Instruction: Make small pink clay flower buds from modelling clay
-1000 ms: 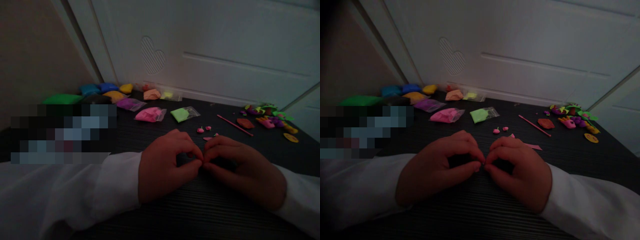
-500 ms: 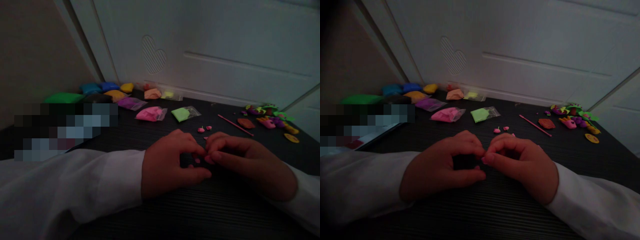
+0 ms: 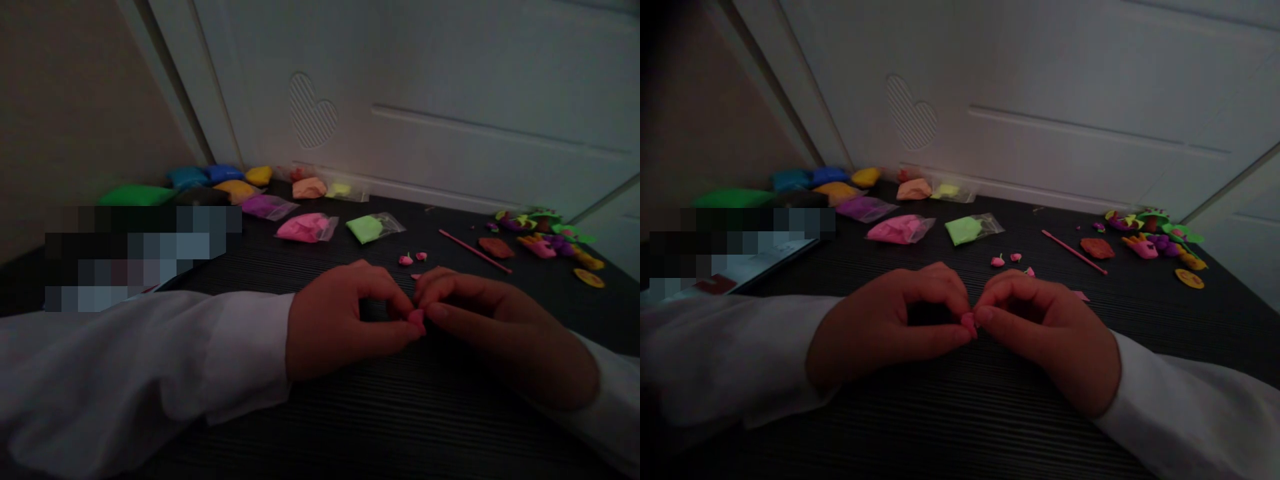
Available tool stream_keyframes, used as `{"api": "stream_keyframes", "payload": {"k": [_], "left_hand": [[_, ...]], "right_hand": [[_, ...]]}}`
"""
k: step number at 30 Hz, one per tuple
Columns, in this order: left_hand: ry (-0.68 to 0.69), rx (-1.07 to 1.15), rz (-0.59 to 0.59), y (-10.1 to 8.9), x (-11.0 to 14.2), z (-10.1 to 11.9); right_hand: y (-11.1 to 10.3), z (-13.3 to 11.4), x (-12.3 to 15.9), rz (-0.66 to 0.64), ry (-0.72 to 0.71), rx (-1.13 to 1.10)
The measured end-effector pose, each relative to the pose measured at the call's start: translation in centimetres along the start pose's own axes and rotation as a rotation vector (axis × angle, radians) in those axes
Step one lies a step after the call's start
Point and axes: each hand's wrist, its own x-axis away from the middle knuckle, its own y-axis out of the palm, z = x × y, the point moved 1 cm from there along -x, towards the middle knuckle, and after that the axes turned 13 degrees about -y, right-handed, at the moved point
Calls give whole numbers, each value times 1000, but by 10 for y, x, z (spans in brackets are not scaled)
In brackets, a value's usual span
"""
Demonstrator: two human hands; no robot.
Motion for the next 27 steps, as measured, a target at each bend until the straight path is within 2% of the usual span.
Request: {"api": "stream_keyframes", "payload": {"k": [3,9,27], "left_hand": [[-14,-21,0,0,-1,0],[4,-67,-23,-1,-1,0],[-20,-25,-23,-1,1,1]], "right_hand": [[1,-1,1,-9,20,22],[2,-2,-1,-56,-67,169],[0,-3,-3,-52,-76,103]]}}
